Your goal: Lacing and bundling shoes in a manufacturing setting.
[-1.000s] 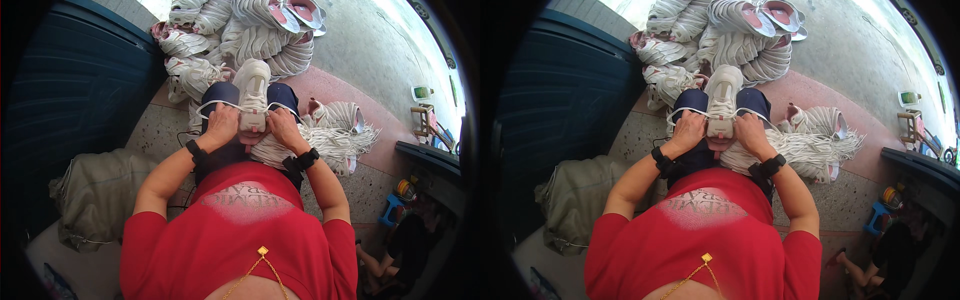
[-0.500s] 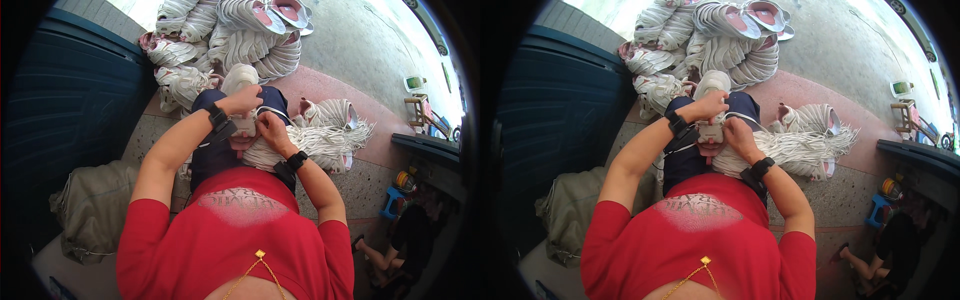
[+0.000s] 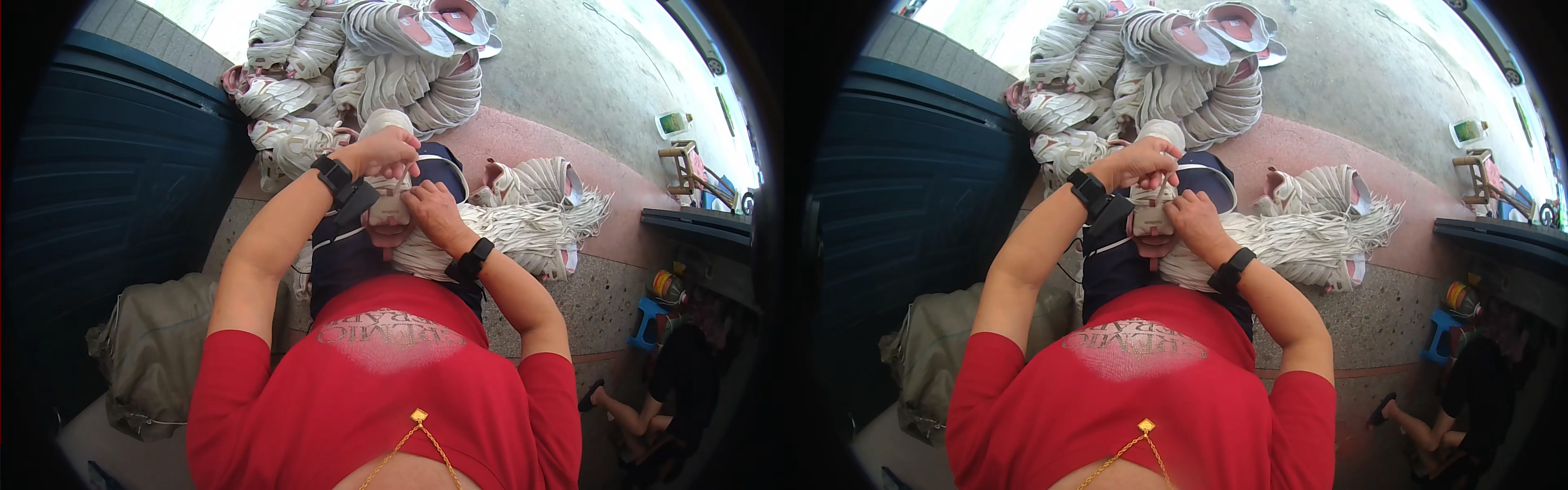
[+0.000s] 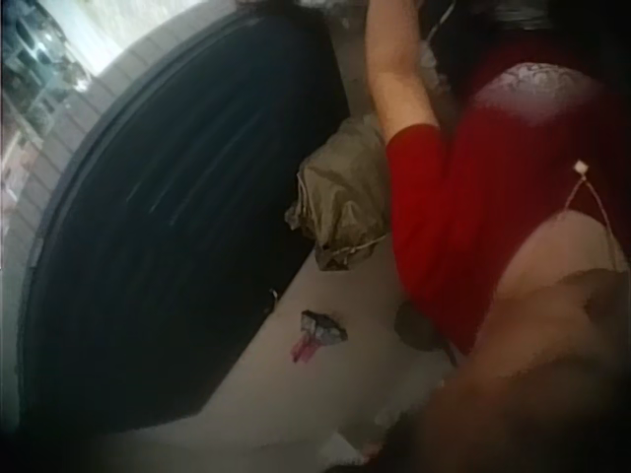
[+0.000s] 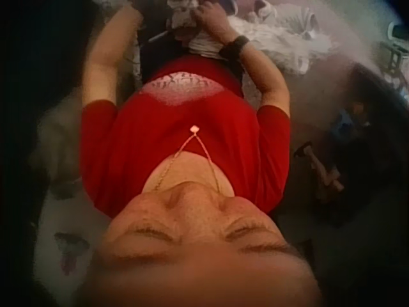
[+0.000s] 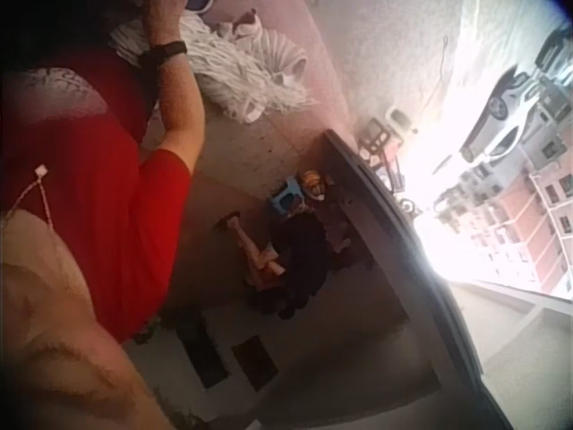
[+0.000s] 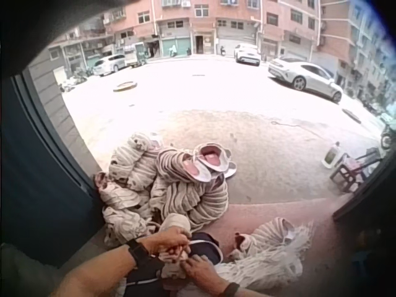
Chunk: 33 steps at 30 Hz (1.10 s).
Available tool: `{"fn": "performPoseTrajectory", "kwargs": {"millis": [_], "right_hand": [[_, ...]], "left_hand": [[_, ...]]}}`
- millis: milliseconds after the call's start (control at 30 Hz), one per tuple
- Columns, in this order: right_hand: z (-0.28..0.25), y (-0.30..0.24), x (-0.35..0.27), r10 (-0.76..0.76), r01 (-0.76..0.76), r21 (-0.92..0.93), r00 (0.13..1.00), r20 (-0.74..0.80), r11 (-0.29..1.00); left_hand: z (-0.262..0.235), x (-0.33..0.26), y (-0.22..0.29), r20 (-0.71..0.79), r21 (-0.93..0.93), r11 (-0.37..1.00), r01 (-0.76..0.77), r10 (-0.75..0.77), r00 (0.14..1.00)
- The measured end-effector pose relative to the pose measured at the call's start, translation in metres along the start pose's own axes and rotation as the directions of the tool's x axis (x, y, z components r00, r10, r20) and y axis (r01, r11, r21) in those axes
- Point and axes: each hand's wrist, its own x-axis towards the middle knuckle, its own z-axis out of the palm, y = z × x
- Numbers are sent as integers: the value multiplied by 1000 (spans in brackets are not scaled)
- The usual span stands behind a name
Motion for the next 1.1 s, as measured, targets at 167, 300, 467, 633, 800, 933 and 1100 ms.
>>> {"fn": "performPoseTrajectory", "kwargs": {"millis": [167, 300, 467, 633, 800, 933, 1100], "right_hand": [[-38, -20, 13, -9, 98, 280, 953, -304, 955], [-179, -58, 47, 288, 232, 844, 869, -403, 483], [-303, -3, 33, 433, 555, 737, 597, -676, 387], [-164, 20, 55, 682, -289, 931, 728, 61, 224], [-9, -29, 44, 332, -484, 519, 871, 361, 704], [30, -51, 46, 382, -422, 207, 900, 209, 882], [49, -49, 54, 294, -311, 44, 930, 218, 950]], "left_hand": [[0, 9, 0, 122, -173, 982, 76, -55, 991], [6, 12, -13, -27, -125, 981, 151, -156, 987], [0, -44, -27, -243, 380, 907, -179, 284, 927], [-31, -73, -84, -305, 445, 875, -191, 348, 886], [-31, -81, -95, -208, 576, 795, -191, 368, 906], [-35, -81, -102, -210, 576, 792, -202, 382, 900], [-32, -85, -98, -258, 408, 898, -166, 288, 922]]}}
